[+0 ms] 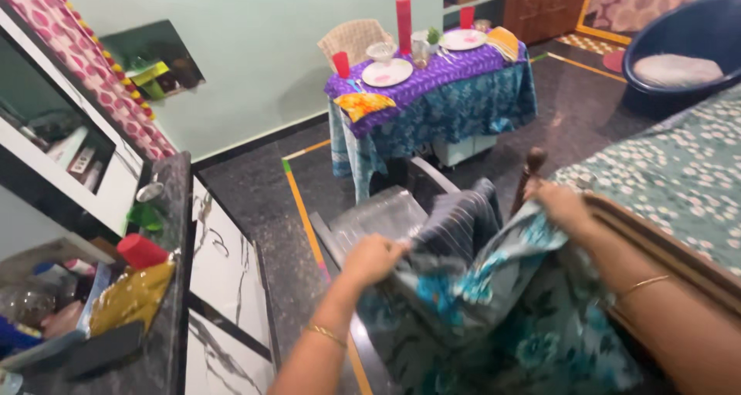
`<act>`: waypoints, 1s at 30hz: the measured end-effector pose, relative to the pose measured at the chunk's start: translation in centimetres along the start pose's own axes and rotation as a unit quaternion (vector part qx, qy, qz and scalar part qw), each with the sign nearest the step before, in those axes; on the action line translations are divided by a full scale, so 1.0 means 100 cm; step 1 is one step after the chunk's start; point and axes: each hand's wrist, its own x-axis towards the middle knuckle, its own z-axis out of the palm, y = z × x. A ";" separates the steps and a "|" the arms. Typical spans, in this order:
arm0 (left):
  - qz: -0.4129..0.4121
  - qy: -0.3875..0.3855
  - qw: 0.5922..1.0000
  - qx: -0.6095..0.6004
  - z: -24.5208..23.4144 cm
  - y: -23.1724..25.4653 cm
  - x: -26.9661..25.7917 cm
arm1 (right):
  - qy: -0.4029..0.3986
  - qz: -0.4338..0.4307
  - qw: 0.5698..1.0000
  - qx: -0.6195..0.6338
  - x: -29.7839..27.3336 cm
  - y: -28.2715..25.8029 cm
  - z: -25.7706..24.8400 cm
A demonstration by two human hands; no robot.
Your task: The person arranges a table setting by placing a folded cloth napkin on a plate, positioning cutlery, and adjusting cups and bowls. They then cover two chairs with patterned cloths and smooth them out.
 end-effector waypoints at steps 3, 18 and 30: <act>0.005 -0.003 1.000 -0.006 0.032 -0.017 0.007 | -0.099 0.299 0.941 0.125 -0.014 0.017 0.082; 0.063 -0.027 0.987 0.143 0.165 -0.041 0.128 | -0.063 0.468 0.831 0.295 -0.004 0.064 0.219; 0.263 0.078 0.961 0.017 0.152 0.201 0.145 | 0.103 0.412 0.829 0.363 -0.051 0.054 -0.045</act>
